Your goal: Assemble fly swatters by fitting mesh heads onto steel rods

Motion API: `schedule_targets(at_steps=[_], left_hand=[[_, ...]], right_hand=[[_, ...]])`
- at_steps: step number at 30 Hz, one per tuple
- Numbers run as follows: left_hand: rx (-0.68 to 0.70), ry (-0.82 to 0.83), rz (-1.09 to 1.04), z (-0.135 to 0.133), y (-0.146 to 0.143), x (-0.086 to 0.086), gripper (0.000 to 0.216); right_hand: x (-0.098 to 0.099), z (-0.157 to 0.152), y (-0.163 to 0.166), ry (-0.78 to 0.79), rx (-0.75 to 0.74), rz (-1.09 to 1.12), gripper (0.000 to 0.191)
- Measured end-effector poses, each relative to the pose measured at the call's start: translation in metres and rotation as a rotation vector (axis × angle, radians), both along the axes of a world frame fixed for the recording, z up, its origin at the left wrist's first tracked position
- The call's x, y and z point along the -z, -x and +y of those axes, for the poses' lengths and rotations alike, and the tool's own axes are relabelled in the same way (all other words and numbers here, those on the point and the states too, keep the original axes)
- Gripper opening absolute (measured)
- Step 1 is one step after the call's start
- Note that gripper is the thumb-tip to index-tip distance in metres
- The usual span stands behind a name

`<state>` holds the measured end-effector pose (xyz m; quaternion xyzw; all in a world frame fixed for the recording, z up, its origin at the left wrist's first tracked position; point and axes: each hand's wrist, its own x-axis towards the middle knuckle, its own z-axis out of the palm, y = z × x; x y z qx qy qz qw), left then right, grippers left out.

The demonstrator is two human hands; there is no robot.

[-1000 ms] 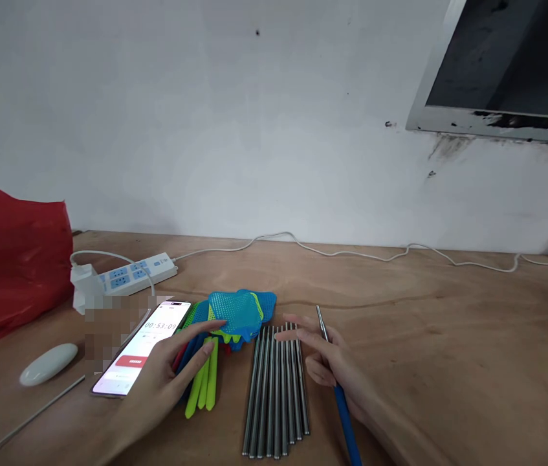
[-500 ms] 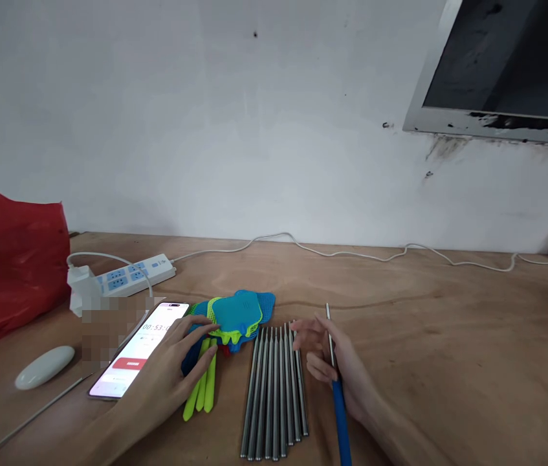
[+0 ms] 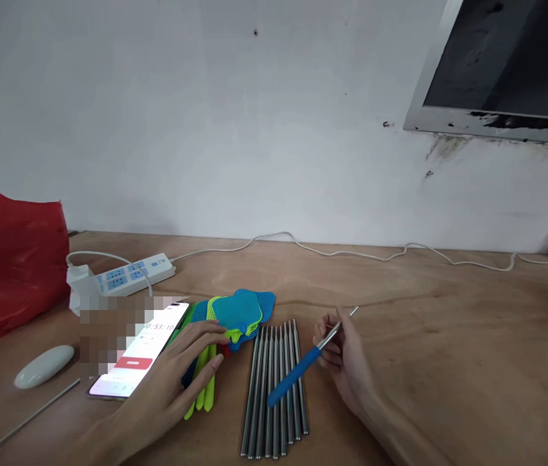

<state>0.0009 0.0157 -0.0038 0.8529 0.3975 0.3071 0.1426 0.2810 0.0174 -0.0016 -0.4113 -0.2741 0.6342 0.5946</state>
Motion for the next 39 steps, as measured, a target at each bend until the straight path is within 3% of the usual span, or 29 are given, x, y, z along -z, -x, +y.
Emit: schedule_targets(at_steps=[4, 11, 16, 26, 30, 32, 35, 39], left_hand=[[0.053, 0.044, -0.003, -0.004, -0.001, -0.008, 0.021], [0.141, 0.055, 0.052, -0.008, -0.004, -0.008, 0.010], [0.160, 0.043, 0.068, -0.009, -0.003, -0.006, 0.008], [0.173, 0.038, 0.110, -0.012, -0.007, -0.011, 0.026], [0.154, 0.015, 0.061, -0.008, -0.002, -0.005, 0.041], [0.111, 0.009, 0.040, -0.005, 0.001, -0.003, 0.037], [0.059, -0.014, 0.005, -0.005, 0.002, 0.000, 0.022], [0.048, -0.045, -0.015, -0.011, 0.000, 0.005, 0.012]], right_hand=[[-0.006, -0.005, 0.008, -0.022, -0.063, -0.114, 0.044], [0.001, -0.010, 0.015, -0.110, -0.336, -0.222, 0.037], [0.004, -0.010, 0.015, -0.152, -0.366, -0.250, 0.035], [0.015, -0.011, 0.023, -0.277, -0.245, -0.254, 0.031], [0.008, -0.006, 0.011, -0.220, -0.021, -0.186, 0.033], [0.001, -0.001, 0.000, -0.235, 0.191, -0.126, 0.030], [-0.004, 0.004, -0.008, -0.252, 0.352, -0.078, 0.027], [0.001, 0.003, 0.002, -0.161, 0.283, -0.088, 0.033]])
